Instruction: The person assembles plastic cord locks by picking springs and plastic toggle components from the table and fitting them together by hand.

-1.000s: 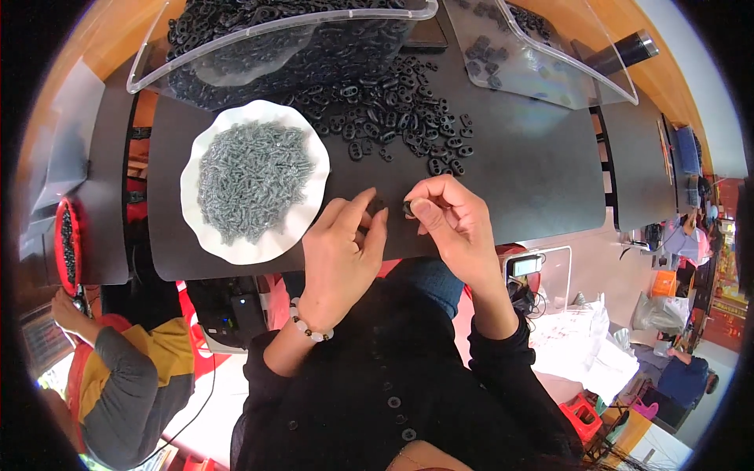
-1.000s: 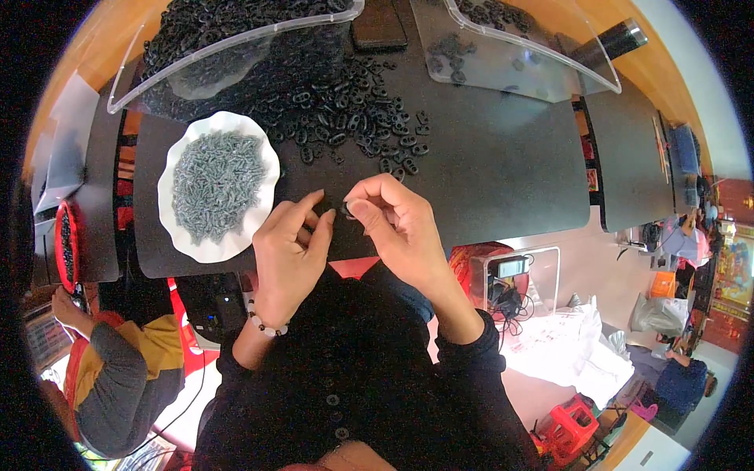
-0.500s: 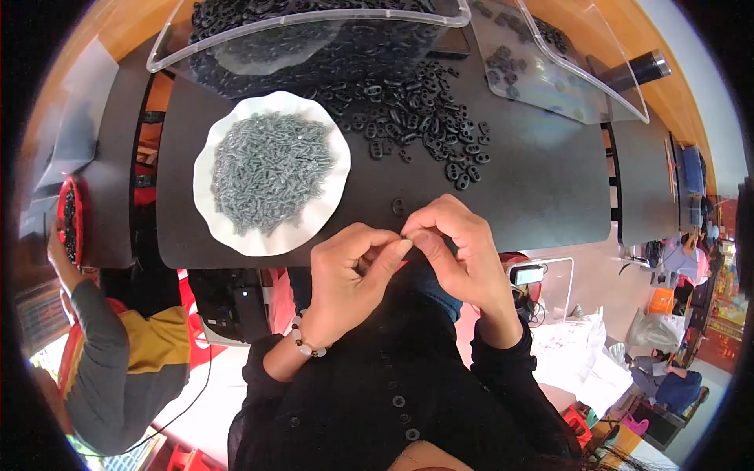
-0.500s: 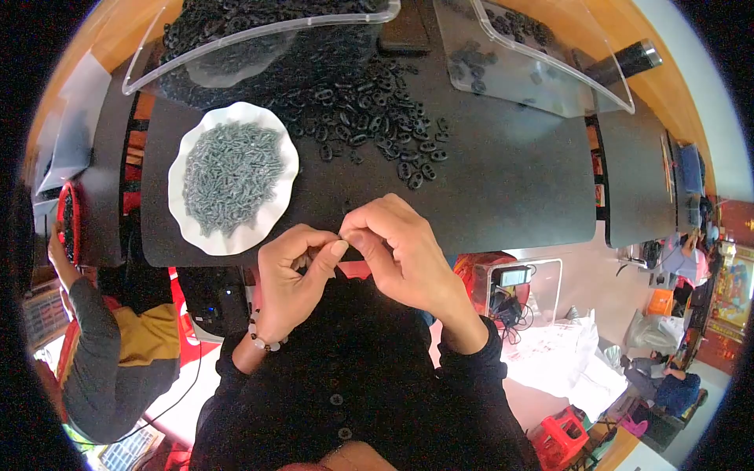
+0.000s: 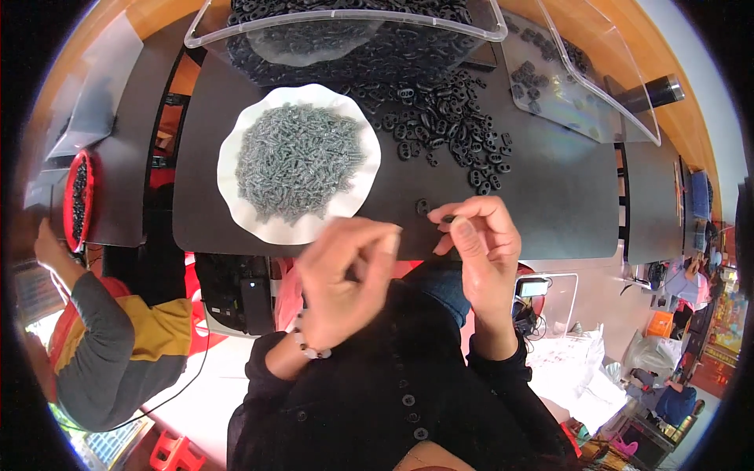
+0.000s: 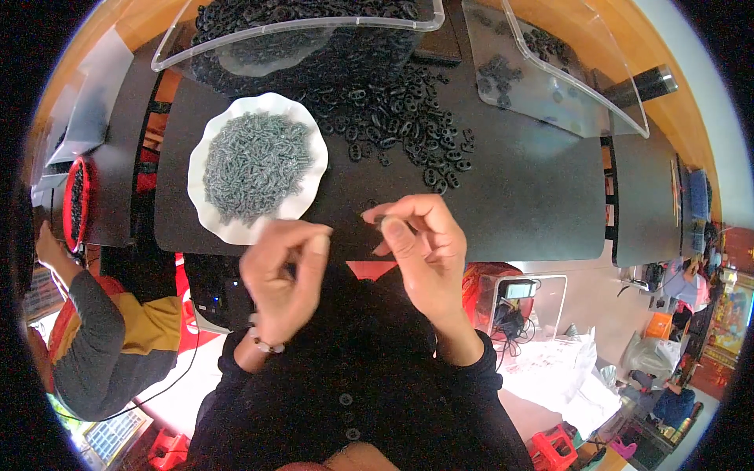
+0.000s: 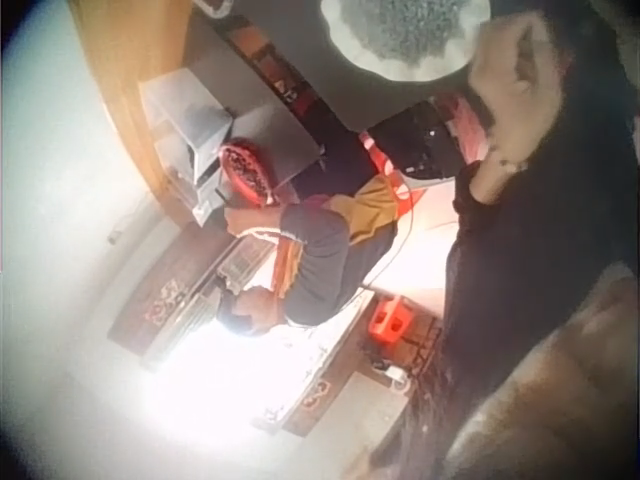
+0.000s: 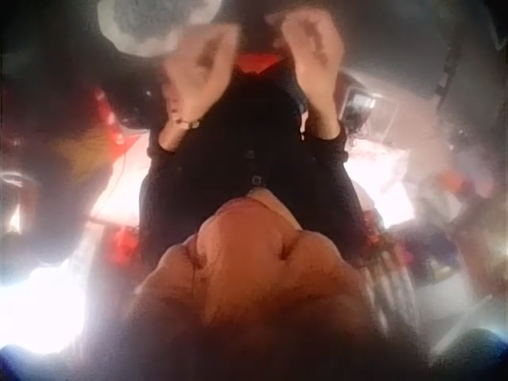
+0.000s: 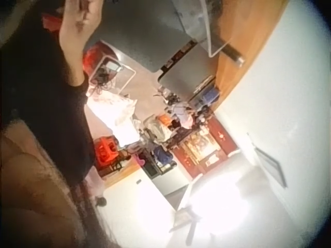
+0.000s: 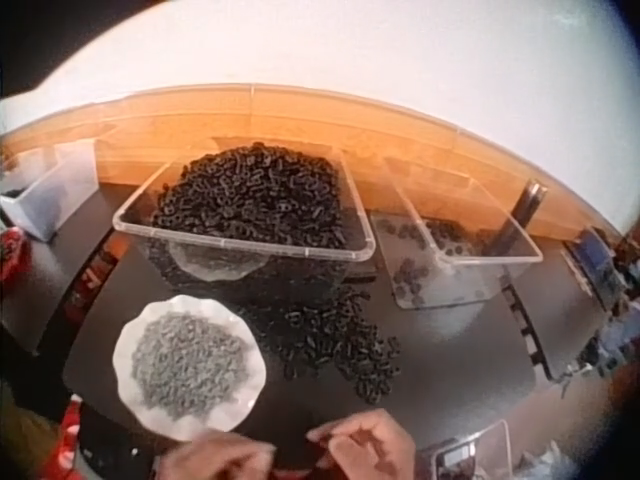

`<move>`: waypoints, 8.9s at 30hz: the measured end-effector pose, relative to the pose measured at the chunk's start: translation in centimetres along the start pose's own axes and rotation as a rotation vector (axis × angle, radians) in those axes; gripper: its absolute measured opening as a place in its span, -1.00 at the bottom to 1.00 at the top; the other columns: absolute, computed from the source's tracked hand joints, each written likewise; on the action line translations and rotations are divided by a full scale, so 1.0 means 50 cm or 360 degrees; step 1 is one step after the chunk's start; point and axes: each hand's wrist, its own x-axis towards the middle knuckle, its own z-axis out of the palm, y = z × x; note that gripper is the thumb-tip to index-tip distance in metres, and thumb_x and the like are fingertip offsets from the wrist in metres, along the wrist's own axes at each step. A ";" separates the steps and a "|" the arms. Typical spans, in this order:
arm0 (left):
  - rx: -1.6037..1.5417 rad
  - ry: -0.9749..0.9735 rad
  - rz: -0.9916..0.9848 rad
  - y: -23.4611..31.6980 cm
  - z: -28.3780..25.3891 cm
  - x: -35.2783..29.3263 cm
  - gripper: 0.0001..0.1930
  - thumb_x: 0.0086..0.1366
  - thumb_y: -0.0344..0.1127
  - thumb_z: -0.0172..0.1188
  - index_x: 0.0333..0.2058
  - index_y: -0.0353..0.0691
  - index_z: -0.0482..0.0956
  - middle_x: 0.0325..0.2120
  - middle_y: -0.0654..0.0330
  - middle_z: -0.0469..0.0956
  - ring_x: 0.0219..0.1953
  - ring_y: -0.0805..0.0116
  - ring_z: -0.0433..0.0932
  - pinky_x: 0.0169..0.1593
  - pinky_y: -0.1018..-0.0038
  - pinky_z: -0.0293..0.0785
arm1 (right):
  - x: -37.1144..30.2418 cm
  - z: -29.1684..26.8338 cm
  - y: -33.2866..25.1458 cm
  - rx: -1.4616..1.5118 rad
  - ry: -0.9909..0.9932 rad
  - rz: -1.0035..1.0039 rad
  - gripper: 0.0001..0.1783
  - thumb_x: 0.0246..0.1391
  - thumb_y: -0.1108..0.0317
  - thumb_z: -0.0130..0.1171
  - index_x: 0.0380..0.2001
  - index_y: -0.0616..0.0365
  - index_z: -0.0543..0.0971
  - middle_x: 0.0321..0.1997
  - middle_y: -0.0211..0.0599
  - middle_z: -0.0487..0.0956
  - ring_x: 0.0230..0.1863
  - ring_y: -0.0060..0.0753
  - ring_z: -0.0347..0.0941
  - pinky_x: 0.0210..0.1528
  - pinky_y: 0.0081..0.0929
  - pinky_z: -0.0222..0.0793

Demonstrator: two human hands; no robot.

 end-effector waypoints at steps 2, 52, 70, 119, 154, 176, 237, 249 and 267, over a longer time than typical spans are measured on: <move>0.0462 0.0137 0.0013 -0.017 -0.037 0.027 -0.85 0.05 -0.55 0.23 -0.36 -0.22 0.59 -0.41 0.16 0.49 -0.47 0.33 0.49 -0.49 0.51 0.36 | 0.000 -0.012 -0.001 0.0011 0.0017 -0.0016 -0.85 0.17 0.42 0.07 -0.23 0.24 0.41 -0.28 -0.27 0.53 -0.27 -0.56 0.47 -0.35 -0.67 0.39; 0.0129 0.0449 -0.0109 -0.052 -0.080 0.096 -0.91 0.18 -0.52 0.21 -0.32 -0.35 0.59 -0.45 0.26 0.55 -0.47 0.58 0.47 -0.37 0.69 0.37 | 0.042 0.051 0.027 0.0261 -0.0267 0.0139 -0.81 0.11 0.48 0.14 -0.20 0.30 0.51 -0.38 -0.41 0.56 -0.35 -0.71 0.44 -0.36 -0.74 0.31; -0.0248 0.0376 0.0045 -0.046 -0.081 0.057 -0.87 0.12 -0.58 0.23 -0.31 -0.34 0.62 -0.40 0.18 0.55 -0.39 0.53 0.51 -0.33 0.67 0.41 | 0.101 0.154 0.031 0.0250 -0.0555 0.0245 -0.84 0.14 0.34 0.13 -0.39 0.24 0.55 -0.47 -0.47 0.54 -0.48 -0.78 0.37 -0.49 -0.77 0.28; -0.1170 -0.0256 -0.0834 0.014 0.072 -0.022 -0.78 0.32 -0.36 0.06 -0.25 -0.48 0.46 -0.33 0.04 0.56 -0.25 0.29 0.60 -0.12 0.38 0.59 | -0.035 -0.033 0.016 0.0008 -0.0048 0.0230 -0.84 0.13 0.53 0.09 -0.21 0.36 0.52 -0.26 -0.32 0.55 -0.24 -0.66 0.44 -0.15 -0.71 0.35; -0.0456 -0.0310 -0.0329 -0.008 0.072 -0.039 -0.95 0.24 -0.50 0.13 -0.36 -0.38 0.51 -0.41 0.15 0.54 -0.41 0.52 0.55 -0.35 0.64 0.51 | -0.047 -0.051 0.015 -0.0600 -0.0041 -0.0087 -0.84 0.01 0.41 0.23 -0.53 0.27 0.51 -0.53 -0.40 0.47 -0.48 -0.65 0.33 -0.42 -0.65 0.22; -0.0470 -0.0342 -0.0430 -0.015 0.064 -0.036 -0.90 0.26 -0.46 0.13 -0.38 -0.40 0.51 -0.45 0.21 0.51 -0.46 0.61 0.47 -0.41 0.70 0.42 | -0.045 -0.045 0.018 -0.0526 -0.0051 -0.0007 -0.83 0.05 0.43 0.19 -0.54 0.29 0.48 -0.54 -0.47 0.42 -0.48 -0.73 0.27 -0.39 -0.71 0.16; 0.0626 -0.0483 0.0092 -0.025 0.089 0.032 -0.75 0.08 -0.41 0.26 -0.23 -0.32 0.56 -0.35 0.11 0.45 -0.49 0.25 0.50 -0.43 0.44 0.41 | -0.059 -0.103 0.027 -0.0030 0.0244 -0.0004 -0.89 0.13 0.44 0.14 -0.43 0.26 0.50 -0.49 -0.53 0.47 -0.44 -0.80 0.30 -0.36 -0.78 0.22; -0.1154 -0.0589 -0.0995 -0.017 0.075 0.012 -0.62 0.39 -0.19 -0.06 -0.09 -0.44 0.48 -0.30 0.02 0.59 -0.50 0.58 0.50 -0.45 0.69 0.46 | -0.047 -0.078 0.018 0.0198 0.0099 0.0102 -0.87 0.14 0.39 0.12 -0.40 0.24 0.50 -0.47 -0.51 0.48 -0.44 -0.79 0.30 -0.37 -0.78 0.19; -0.0845 -0.0532 -0.0805 -0.004 0.094 -0.002 -0.77 0.34 -0.35 0.04 -0.16 -0.39 0.55 -0.42 0.21 0.53 -0.47 0.57 0.52 -0.42 0.68 0.46 | -0.018 -0.056 0.022 0.0535 0.0031 0.0268 -0.75 0.17 0.25 0.02 -0.41 0.25 0.43 -0.46 -0.34 0.45 -0.44 -0.54 0.40 -0.33 -0.61 0.37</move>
